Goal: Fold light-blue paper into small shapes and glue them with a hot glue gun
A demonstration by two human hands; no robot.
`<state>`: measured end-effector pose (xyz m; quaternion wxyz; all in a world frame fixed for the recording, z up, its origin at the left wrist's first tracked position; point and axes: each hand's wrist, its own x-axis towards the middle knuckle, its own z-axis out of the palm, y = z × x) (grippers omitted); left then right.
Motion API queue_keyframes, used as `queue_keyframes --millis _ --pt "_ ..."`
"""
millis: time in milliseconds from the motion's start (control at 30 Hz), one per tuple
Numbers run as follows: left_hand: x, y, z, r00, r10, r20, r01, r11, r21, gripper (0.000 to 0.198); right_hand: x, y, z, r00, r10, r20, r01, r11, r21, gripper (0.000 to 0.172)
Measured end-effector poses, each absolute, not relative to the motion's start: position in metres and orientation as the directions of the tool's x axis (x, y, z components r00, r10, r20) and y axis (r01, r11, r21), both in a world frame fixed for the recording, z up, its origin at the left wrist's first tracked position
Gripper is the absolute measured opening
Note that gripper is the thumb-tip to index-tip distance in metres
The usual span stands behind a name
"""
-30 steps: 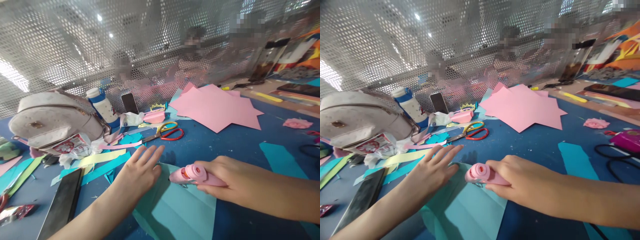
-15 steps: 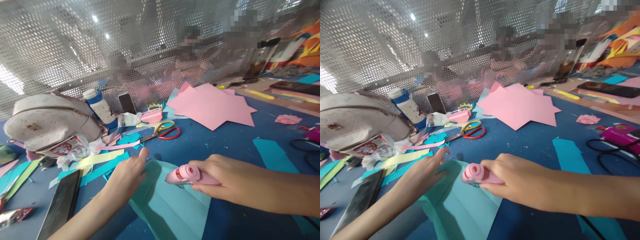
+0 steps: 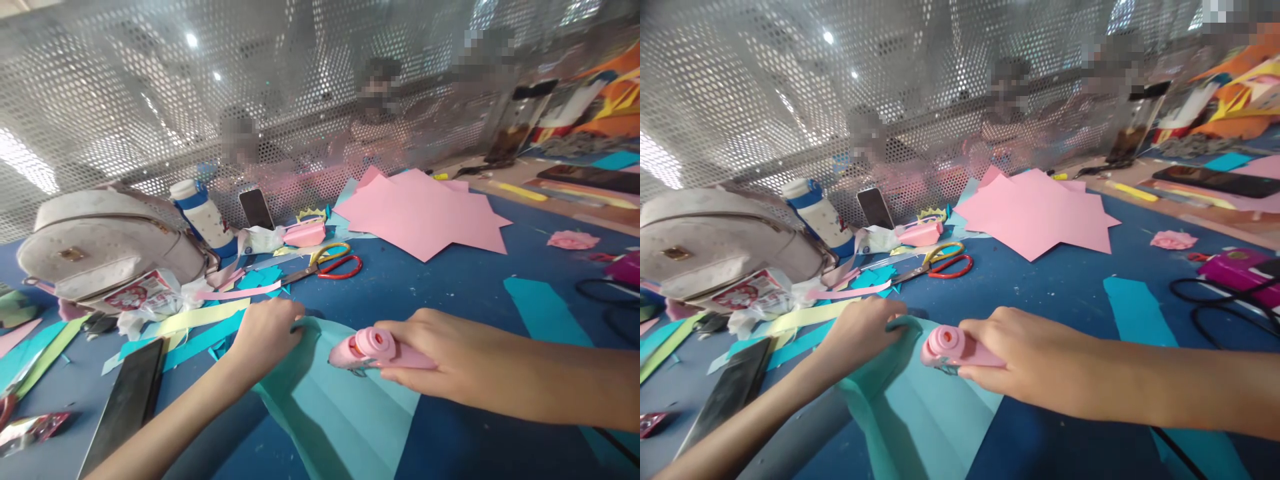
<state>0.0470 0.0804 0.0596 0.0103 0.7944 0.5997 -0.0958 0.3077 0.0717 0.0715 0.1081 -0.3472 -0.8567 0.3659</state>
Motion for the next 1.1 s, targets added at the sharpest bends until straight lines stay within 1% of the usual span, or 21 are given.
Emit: queue_keyframes --millis 67,167,233,300,400,467,500,567,600,667,700,733,800,867,900,967,1033,1100 --pt "0.046 0.079 0.060 0.250 0.955 -0.161 0.960 -0.267 -0.089 0.015 0.306 0.071 0.074 -0.732 0.679 -0.062 0.511 0.487 -0.708 0.027" --pt "0.043 0.077 0.062 0.234 0.957 -0.169 0.967 -0.248 -0.064 0.014 0.304 0.071 0.079 -0.726 0.682 -0.089 0.521 0.461 -0.718 0.025" --pt "0.041 0.075 0.061 0.237 0.956 -0.172 0.969 -0.244 -0.023 0.013 0.304 0.070 0.082 -0.728 0.678 -0.107 0.529 0.455 -0.716 0.026" --pt "0.038 0.072 0.059 0.261 0.952 -0.159 0.965 -0.258 0.039 0.018 0.304 0.069 0.084 -0.731 0.675 -0.100 0.524 0.462 -0.715 0.026" --pt "0.034 0.065 0.057 0.327 0.942 -0.078 0.943 -0.319 0.097 0.031 0.304 0.069 0.082 -0.728 0.682 -0.071 0.515 0.476 -0.713 0.026" --pt "0.033 0.058 0.060 0.372 0.928 0.012 0.926 -0.372 0.065 0.030 0.305 0.070 0.079 -0.723 0.687 -0.072 0.527 0.481 -0.701 0.027" --pt "0.033 0.054 0.063 0.394 0.917 0.069 0.918 -0.396 0.023 0.025 0.306 0.070 0.077 -0.722 0.687 -0.079 0.535 0.483 -0.693 0.028" --pt "0.035 0.046 0.069 0.450 0.877 0.168 0.893 -0.436 -0.112 0.014 0.306 0.071 0.074 -0.727 0.680 -0.092 0.544 0.489 -0.682 0.029" --pt "0.037 0.043 0.073 0.490 0.853 0.181 0.868 -0.459 -0.188 0.012 0.306 0.071 0.073 -0.733 0.674 -0.094 0.541 0.493 -0.681 0.029" --pt "0.040 0.037 0.077 0.541 0.831 0.132 0.825 -0.494 -0.274 0.013 0.306 0.070 0.072 -0.748 0.658 -0.090 0.522 0.499 -0.692 0.032" --pt "0.041 0.036 0.079 0.547 0.832 0.094 0.817 -0.505 -0.280 0.013 0.306 0.070 0.072 -0.756 0.649 -0.084 0.507 0.500 -0.702 0.033" --pt "0.042 0.034 0.079 0.536 0.842 0.066 0.823 -0.503 -0.264 0.016 0.306 0.070 0.072 -0.763 0.642 -0.079 0.493 0.499 -0.713 0.034" --pt "0.041 0.034 0.079 0.479 0.875 0.068 0.866 -0.457 -0.204 0.032 0.306 0.068 0.072 -0.770 0.633 -0.082 0.479 0.488 -0.729 0.035" --pt "0.039 0.036 0.077 0.380 0.922 0.070 0.919 -0.367 -0.145 0.048 0.307 0.067 0.073 -0.763 0.638 -0.101 0.494 0.475 -0.728 0.034" --pt "0.037 0.037 0.076 0.329 0.944 0.027 0.938 -0.324 -0.120 0.051 0.307 0.067 0.073 -0.755 0.646 -0.111 0.508 0.470 -0.722 0.033" --pt "0.034 0.041 0.074 0.240 0.963 -0.126 0.963 -0.252 -0.093 0.051 0.308 0.065 0.073 -0.740 0.661 -0.122 0.532 0.464 -0.708 0.031" --pt "0.031 0.047 0.071 0.196 0.943 -0.268 0.970 -0.226 -0.085 0.045 0.308 0.063 0.075 -0.737 0.664 -0.127 0.536 0.459 -0.708 0.028" --pt "0.027 0.054 0.068 0.200 0.929 -0.312 0.969 -0.234 -0.077 0.040 0.307 0.060 0.079 -0.740 0.659 -0.134 0.529 0.448 -0.721 0.026"
